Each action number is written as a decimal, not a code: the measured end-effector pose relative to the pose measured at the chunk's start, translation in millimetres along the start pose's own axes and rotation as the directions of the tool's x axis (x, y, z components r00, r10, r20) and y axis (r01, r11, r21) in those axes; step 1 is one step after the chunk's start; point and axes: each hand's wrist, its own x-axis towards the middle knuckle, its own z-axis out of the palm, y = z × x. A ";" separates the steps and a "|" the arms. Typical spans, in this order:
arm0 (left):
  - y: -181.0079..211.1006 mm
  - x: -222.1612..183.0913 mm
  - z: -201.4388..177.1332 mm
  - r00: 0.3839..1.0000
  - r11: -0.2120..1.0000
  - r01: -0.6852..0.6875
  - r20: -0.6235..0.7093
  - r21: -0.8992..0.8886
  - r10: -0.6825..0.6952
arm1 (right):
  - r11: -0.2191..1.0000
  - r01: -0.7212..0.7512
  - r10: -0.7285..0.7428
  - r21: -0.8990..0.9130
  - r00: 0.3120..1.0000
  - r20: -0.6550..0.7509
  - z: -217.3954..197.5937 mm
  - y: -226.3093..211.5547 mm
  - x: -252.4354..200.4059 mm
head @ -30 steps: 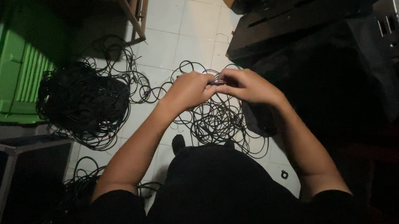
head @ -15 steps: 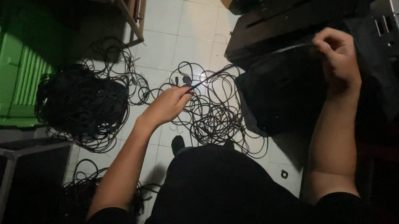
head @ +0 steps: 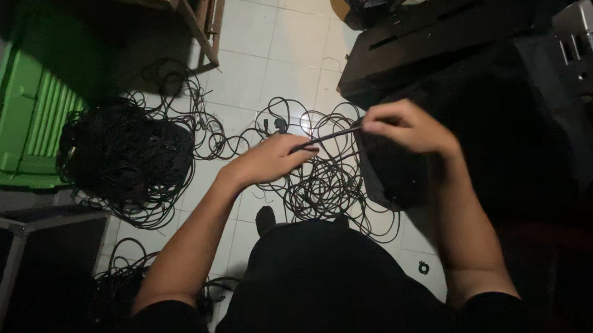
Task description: The person coils several long black cables by hand and places the coiled loops into a large white plastic storage bin.
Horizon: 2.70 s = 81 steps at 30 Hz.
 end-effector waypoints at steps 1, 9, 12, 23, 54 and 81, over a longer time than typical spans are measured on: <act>-3.5 0.6 4.5 0.995 0.991 0.004 0.096 -0.137 0.009 | 0.997 0.022 -0.022 0.071 1.000 -0.007 -2.2 11.7 0.6; 5.9 13.2 13.9 0.903 0.343 -0.212 -0.049 -0.915 0.427 | 0.960 -0.076 0.126 0.270 0.977 -0.174 74.0 87.2 19.6; 16.5 32.5 2.0 0.865 0.218 -0.458 -0.375 -0.862 0.332 | 0.930 -0.181 0.233 0.320 0.963 -0.132 104.1 68.9 6.5; -35.1 147.5 39.0 0.732 0.718 -0.535 -0.668 -0.444 0.132 | 0.950 -0.073 0.013 -0.303 0.981 -0.194 51.9 -15.4 -80.3; 50.2 99.0 98.4 0.726 0.177 -0.678 -0.687 -0.713 0.015 | 0.928 -0.214 0.273 0.305 0.948 -0.166 74.3 111.0 -116.8; 44.9 17.8 117.3 0.996 0.880 -0.040 0.055 -0.473 0.075 | 0.997 0.061 -0.062 0.054 0.998 0.029 -0.8 59.1 -31.3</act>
